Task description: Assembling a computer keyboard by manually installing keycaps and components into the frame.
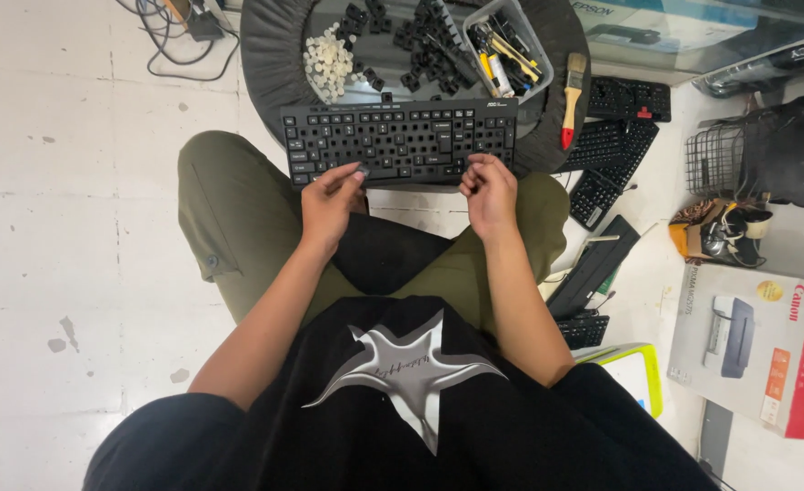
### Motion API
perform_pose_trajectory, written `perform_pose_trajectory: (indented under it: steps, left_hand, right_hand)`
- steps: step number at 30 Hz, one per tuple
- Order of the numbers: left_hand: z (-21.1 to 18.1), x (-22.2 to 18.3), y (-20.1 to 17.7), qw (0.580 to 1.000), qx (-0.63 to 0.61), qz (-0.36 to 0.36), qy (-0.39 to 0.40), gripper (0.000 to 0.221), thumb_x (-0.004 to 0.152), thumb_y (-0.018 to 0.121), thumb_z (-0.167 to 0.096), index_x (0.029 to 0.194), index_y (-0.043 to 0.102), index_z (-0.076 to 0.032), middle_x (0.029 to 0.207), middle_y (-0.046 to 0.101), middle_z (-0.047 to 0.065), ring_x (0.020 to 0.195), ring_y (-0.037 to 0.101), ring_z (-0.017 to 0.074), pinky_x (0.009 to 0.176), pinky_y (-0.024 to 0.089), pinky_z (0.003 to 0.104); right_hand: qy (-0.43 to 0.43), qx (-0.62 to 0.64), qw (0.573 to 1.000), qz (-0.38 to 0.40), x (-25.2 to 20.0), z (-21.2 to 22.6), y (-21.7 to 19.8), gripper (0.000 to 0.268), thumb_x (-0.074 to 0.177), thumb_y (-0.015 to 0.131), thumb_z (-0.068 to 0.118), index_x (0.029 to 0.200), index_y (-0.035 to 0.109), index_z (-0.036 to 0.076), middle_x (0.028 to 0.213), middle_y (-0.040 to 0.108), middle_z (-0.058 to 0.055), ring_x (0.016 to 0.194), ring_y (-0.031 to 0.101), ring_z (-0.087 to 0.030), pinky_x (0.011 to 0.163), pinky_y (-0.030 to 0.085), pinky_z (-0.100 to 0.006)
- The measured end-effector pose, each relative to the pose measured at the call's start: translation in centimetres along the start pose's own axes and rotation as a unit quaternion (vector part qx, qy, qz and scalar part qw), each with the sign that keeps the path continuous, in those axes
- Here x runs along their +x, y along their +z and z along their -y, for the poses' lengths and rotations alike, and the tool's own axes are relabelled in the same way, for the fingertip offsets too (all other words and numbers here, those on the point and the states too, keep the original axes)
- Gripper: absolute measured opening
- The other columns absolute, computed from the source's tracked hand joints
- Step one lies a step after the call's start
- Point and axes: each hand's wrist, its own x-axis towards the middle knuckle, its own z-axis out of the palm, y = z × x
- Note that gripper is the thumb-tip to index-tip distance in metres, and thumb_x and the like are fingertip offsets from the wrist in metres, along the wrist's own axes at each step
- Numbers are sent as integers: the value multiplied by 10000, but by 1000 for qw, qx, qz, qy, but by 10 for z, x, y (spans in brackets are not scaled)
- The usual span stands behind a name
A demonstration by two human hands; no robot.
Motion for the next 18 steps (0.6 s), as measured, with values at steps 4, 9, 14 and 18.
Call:
perform_pose_trajectory:
  steps: [4,9,14,18]
  left_hand:
    - [-3,-3,9,1000,5,14,-7,230,924,768,-189,1130,781,-86,947,782,137,796,729,140,737,602,279]
    - [-5,-2,17,999,18,37,16,213,930,766,-216,1110,796,-107,893,790,115,763,739,136,733,588,262]
    - [-19,-13,23,997,42,52,27,178,934,759,-263,1071,816,-165,749,756,45,702,636,78,659,531,225]
    - [-32,-22,22,997,22,66,44,191,931,769,-219,1098,804,-135,771,754,74,738,634,88,677,520,226]
  right_hand:
    - [-118,-191,974,39,-26,0,27,189,877,722,-27,1062,736,11,819,616,-50,705,553,-99,613,469,-222]
    - [-286,-358,876,153,-44,-6,51,313,826,874,25,1124,793,77,953,705,-80,655,549,-112,606,474,-245]
    - [-383,-413,811,161,-49,-19,67,364,821,910,75,1163,805,142,1026,732,-41,614,542,-130,542,491,-263]
    - [-411,-415,799,143,-52,-13,75,316,836,894,67,1129,820,158,994,746,-15,598,550,-117,534,493,-244]
